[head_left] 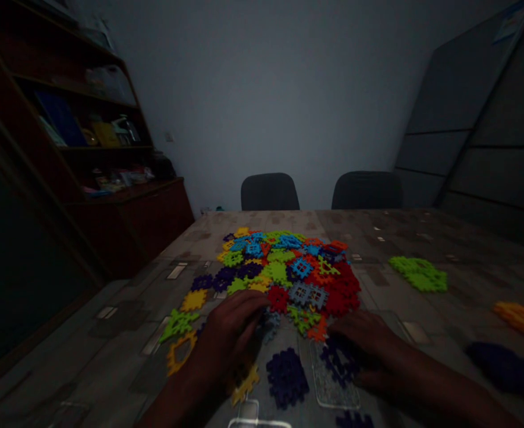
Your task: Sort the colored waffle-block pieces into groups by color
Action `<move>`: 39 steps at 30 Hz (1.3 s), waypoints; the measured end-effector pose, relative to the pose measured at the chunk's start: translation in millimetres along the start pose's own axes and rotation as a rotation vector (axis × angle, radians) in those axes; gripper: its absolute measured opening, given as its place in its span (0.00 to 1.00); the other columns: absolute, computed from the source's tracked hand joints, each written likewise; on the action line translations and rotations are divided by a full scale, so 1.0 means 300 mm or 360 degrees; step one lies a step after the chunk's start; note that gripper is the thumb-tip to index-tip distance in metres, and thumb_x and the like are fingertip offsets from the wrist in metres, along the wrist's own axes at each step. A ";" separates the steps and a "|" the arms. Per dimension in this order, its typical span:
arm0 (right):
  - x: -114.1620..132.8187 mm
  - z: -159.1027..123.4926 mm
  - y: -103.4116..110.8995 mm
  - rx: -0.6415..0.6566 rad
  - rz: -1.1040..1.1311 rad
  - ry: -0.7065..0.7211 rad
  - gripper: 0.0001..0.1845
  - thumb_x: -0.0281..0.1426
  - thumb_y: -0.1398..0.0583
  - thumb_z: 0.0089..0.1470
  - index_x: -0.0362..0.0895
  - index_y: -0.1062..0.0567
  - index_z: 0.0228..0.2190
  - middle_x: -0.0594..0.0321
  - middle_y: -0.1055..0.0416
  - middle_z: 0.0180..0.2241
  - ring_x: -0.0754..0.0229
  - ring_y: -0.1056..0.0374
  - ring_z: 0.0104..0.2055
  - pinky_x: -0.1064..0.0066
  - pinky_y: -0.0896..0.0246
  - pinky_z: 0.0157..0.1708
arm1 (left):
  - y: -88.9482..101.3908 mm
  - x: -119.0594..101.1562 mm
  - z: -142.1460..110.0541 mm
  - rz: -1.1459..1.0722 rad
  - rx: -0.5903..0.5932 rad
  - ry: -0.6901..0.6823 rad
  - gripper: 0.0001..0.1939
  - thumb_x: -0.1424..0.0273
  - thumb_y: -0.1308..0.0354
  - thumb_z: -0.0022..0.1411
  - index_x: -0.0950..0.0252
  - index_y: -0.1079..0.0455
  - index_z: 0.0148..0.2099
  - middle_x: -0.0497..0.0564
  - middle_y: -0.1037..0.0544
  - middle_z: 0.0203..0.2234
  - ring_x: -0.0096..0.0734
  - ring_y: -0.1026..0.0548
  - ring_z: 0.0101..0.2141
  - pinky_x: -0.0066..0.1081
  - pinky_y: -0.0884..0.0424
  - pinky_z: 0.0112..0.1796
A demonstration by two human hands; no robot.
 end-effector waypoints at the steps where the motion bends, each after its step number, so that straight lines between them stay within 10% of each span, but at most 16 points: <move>1: -0.005 0.002 -0.005 -0.0005 -0.0007 0.0011 0.40 0.30 0.33 0.51 0.51 0.33 0.64 0.50 0.36 0.65 0.38 0.45 0.67 0.40 0.53 0.66 | 0.002 0.002 0.001 0.0011 -0.0007 -0.0002 0.15 0.81 0.48 0.70 0.61 0.26 0.52 0.54 0.17 0.43 0.34 0.17 0.43 0.31 0.20 0.44; 11: 0.092 0.022 0.023 0.0059 0.0086 0.0216 0.42 0.19 0.41 0.48 0.54 0.33 0.63 0.55 0.34 0.64 0.42 0.42 0.66 0.43 0.50 0.66 | 0.059 0.048 0.001 0.0185 -0.0016 0.0054 0.15 0.78 0.48 0.68 0.61 0.24 0.51 0.54 0.16 0.43 0.36 0.17 0.43 0.32 0.21 0.45; 22: 0.033 -0.006 -0.029 0.0222 0.0043 0.0059 0.42 0.23 0.39 0.51 0.53 0.35 0.67 0.54 0.42 0.70 0.37 0.51 0.72 0.36 0.57 0.68 | 0.154 0.291 -0.048 0.0179 0.0058 0.0801 0.14 0.64 0.46 0.66 0.62 0.20 0.44 0.57 0.15 0.43 0.47 0.18 0.45 0.44 0.24 0.50; 39: -0.082 -0.031 -0.036 0.0258 -0.0094 -0.0160 0.38 0.45 0.32 0.55 0.59 0.33 0.65 0.55 0.45 0.70 0.26 0.55 0.71 0.27 0.57 0.65 | -0.069 0.220 -0.089 0.0030 0.0623 0.0888 0.19 0.72 0.31 0.57 0.59 0.21 0.52 0.55 0.18 0.49 0.46 0.23 0.51 0.38 0.30 0.53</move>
Point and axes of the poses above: each hand's wrist, its own z-axis towards the middle knuckle, its own y-axis out of the back of the hand, x = y × z, the point moved 8 cm from there along z, towards the middle knuckle
